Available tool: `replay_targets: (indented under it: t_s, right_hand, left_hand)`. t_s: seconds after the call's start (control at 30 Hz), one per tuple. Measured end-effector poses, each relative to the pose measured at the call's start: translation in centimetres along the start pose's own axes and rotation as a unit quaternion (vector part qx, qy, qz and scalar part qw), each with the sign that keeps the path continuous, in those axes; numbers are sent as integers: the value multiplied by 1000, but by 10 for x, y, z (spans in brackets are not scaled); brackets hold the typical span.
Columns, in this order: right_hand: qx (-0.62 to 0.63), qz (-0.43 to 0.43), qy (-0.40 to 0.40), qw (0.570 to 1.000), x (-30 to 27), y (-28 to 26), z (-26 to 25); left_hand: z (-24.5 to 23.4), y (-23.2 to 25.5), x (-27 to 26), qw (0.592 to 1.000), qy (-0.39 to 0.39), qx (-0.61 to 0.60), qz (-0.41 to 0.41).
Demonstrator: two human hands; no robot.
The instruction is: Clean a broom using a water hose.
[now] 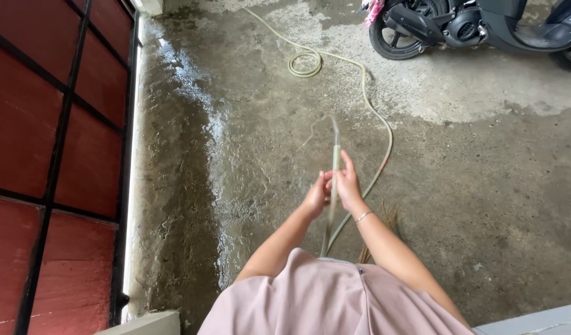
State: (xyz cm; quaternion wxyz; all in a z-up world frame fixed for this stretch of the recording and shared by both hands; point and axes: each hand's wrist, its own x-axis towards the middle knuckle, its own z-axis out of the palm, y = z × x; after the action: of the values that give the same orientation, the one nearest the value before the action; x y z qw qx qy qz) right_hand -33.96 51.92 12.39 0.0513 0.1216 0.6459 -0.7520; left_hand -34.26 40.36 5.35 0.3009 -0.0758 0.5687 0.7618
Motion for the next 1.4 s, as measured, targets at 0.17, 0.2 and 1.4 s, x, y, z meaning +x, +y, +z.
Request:
replay_targets:
  t_s: [0.17, 0.2, 1.4]
  right_hand:
    - [-20, 59, -4, 998, -2, -70, 3]
    - [-41, 83, -8, 996, -4, -83, 5]
    - [119, 49, 60, 990, -12, -53, 22]
  left_hand:
    - [33, 9, -49, 998, -54, 20, -5]
    - [32, -3, -44, 996, -68, 51, 8]
    - [64, -25, -62, 981, 104, -162, -11]
